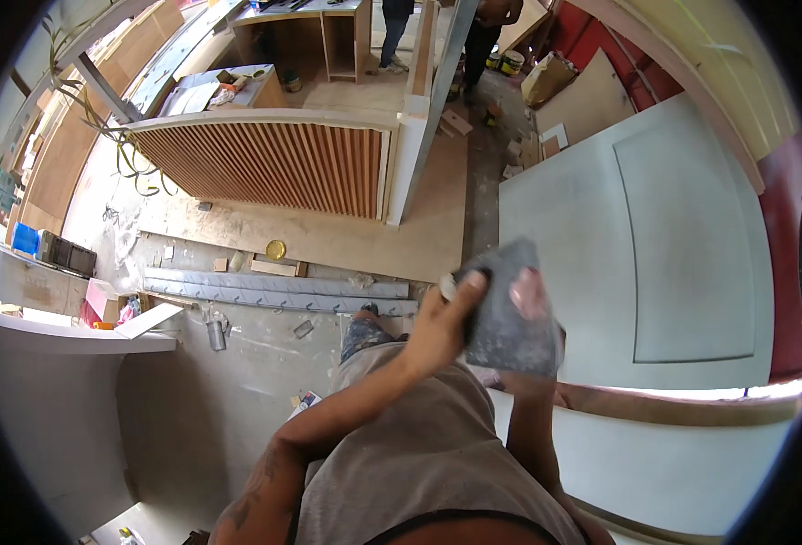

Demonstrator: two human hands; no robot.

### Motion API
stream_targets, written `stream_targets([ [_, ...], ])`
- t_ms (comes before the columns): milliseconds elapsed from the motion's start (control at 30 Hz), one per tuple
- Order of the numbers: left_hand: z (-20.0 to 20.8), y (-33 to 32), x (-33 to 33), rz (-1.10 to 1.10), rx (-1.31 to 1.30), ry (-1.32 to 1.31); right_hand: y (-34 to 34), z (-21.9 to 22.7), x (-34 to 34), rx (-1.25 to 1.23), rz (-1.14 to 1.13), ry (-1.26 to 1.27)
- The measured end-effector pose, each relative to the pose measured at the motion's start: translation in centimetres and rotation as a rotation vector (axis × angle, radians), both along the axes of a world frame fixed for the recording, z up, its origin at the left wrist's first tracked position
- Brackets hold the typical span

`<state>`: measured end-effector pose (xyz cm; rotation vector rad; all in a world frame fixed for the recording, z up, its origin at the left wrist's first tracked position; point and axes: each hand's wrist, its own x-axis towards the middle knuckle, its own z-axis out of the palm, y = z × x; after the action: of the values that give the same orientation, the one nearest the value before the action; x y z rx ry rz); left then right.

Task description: The person mixes putty using putty knives and applies it along the edges of an overhead wooden structure with the putty knife.

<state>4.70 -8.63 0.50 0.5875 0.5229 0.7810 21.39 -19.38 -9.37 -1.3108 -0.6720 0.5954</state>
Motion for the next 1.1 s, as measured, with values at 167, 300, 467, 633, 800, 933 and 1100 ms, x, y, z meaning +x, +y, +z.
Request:
stream_targets([
  [167, 0.6, -2.2, -1.0, -0.047, 0.358, 0.033, 3.8, 9.5, -0.3, -0.011, -0.197, 0.761],
  [300, 0.5, -0.2, -1.1, 0.066, 0.008, 0.014, 0.1, 1.0, 1.1, 0.053, -0.017, -0.246],
  [467, 1.4, 0.2, -1.3, 0.267, 0.142, 0.063, 0.7, 2.7, 0.7, -0.116, -0.146, -0.729],
  [633, -0.4, 2.0, -1.5, 0.422, 0.334, 0.103, -0.2, 4.4, -2.0, 0.049, -0.125, -0.236],
  [800, -0.3, 1.9, -2.3, 0.118, 0.851, 0.486, 4.0, 10.8, -4.6, 0.037, 0.056, 0.147],
  [933, -0.9, 2.7, -4.0, -0.186, 1.406, 0.550, 4.4, 9.8, 0.3, 0.027, -0.376, -0.690],
  [1100, 0.4, 1.9, -1.6, -0.050, -0.332, -0.001, 1.0, 10.4, 1.8, 0.341, -0.094, -0.581],
])
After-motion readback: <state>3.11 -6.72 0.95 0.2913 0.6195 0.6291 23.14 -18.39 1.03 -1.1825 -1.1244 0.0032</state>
